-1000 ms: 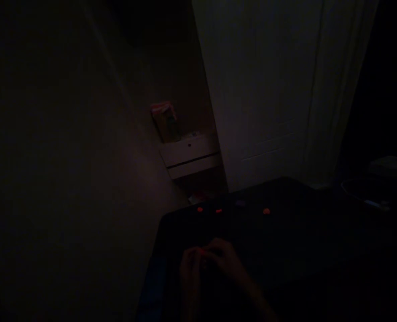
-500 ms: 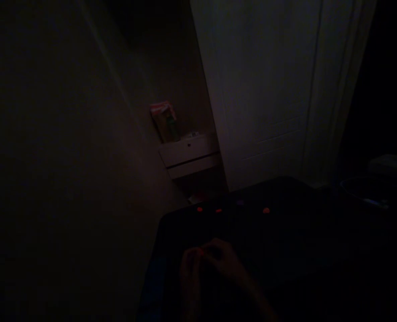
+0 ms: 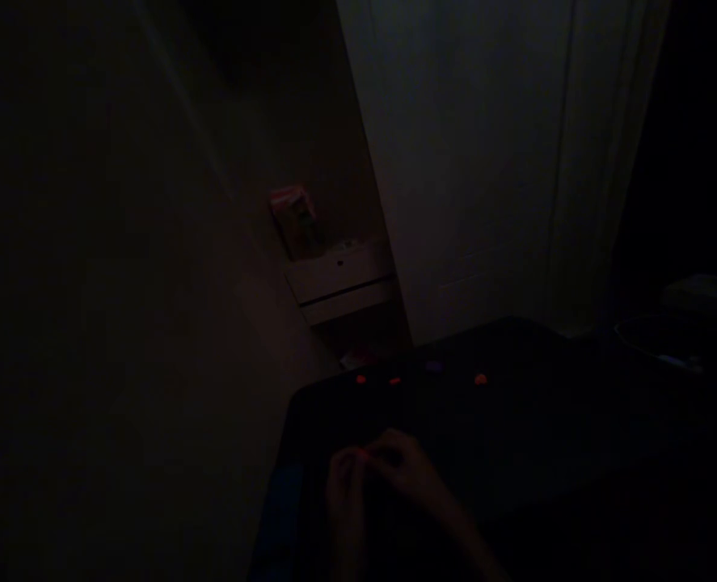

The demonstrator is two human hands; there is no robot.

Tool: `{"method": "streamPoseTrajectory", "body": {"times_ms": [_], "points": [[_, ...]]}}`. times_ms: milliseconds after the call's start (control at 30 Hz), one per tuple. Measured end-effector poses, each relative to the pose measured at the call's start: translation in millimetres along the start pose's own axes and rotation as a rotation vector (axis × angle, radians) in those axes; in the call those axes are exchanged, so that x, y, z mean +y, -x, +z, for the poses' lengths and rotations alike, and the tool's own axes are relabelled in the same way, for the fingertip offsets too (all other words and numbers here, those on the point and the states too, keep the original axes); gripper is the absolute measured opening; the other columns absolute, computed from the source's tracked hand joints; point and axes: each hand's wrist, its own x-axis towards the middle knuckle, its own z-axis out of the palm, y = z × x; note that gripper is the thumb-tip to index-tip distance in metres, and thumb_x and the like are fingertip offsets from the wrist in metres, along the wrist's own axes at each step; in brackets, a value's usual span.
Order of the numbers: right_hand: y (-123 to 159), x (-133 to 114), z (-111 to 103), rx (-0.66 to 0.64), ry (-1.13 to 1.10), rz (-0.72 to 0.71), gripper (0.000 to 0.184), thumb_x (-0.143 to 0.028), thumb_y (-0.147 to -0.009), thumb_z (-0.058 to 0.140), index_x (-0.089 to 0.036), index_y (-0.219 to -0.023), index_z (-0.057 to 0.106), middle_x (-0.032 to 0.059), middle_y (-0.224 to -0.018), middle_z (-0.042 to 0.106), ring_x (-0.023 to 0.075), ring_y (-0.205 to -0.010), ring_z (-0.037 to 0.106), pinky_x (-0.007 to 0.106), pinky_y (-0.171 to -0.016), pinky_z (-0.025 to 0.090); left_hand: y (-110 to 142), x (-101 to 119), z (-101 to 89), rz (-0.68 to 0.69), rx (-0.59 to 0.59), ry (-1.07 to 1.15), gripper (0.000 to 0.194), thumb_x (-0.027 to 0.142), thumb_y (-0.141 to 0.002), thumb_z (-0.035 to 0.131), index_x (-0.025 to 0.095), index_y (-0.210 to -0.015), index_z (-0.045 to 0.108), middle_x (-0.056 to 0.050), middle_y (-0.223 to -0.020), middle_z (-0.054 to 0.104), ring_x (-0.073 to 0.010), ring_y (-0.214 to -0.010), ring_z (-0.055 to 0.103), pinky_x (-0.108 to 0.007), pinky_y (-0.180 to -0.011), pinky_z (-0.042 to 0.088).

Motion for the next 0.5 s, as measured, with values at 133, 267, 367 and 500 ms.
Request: {"method": "streamPoseTrajectory", "body": {"times_ms": [133, 267, 367, 500], "points": [[-0.7, 3.0, 0.2, -0.01, 0.001, 0.001, 0.028, -0.047, -0.092, 0.071, -0.021, -0.098, 0.081, 0.0075, -0.095, 0.074, 0.0242, -0.092, 0.069, 0.034, -0.083, 0.051, 0.3, 1.1, -0.2, 0.009, 0.007, -0.005, 0.051, 0.064, -0.08, 0.069, 0.015, -0.095, 0.067, -0.013, -0.097, 0.07, -0.0278, -0.094, 0.067, -0.038, -0.085, 0.054], [-0.9, 3.2, 0.4, -0.01, 0.01, 0.045, 0.029, -0.047, -0.09, 0.073, -0.02, -0.098, 0.08, 0.0077, -0.096, 0.074, 0.0246, -0.091, 0.069, 0.034, -0.082, 0.05, -0.1, 2.3, 0.1, 0.013, 0.011, 0.002, 0.051, 0.064, -0.079, 0.069, 0.015, -0.092, 0.067, -0.012, -0.093, 0.069, -0.0266, -0.089, 0.066, -0.037, -0.081, 0.054], [-0.5, 0.5, -0.1, -0.007, 0.014, 0.07, 0.029, -0.047, -0.088, 0.073, -0.02, -0.095, 0.08, 0.008, -0.095, 0.073, 0.0252, -0.091, 0.069, 0.034, -0.08, 0.05, -0.3, 2.1, 0.5, 0.011, 0.025, -0.008, 0.052, 0.065, -0.078, 0.069, 0.015, -0.089, 0.066, -0.01, -0.088, 0.068, -0.0245, -0.082, 0.064, -0.035, -0.076, 0.052], [0.2, -2.1, -0.6, -0.003, 0.026, 0.084, 0.03, -0.047, -0.088, 0.073, -0.019, -0.094, 0.079, 0.0082, -0.094, 0.073, 0.0252, -0.089, 0.068, 0.034, -0.079, 0.05, 1.2, 2.2, -0.3, 0.018, 0.009, -0.021, 0.049, 0.063, -0.08, 0.069, 0.015, -0.089, 0.066, -0.008, -0.085, 0.067, -0.0223, -0.077, 0.062, -0.033, -0.072, 0.05]]}}
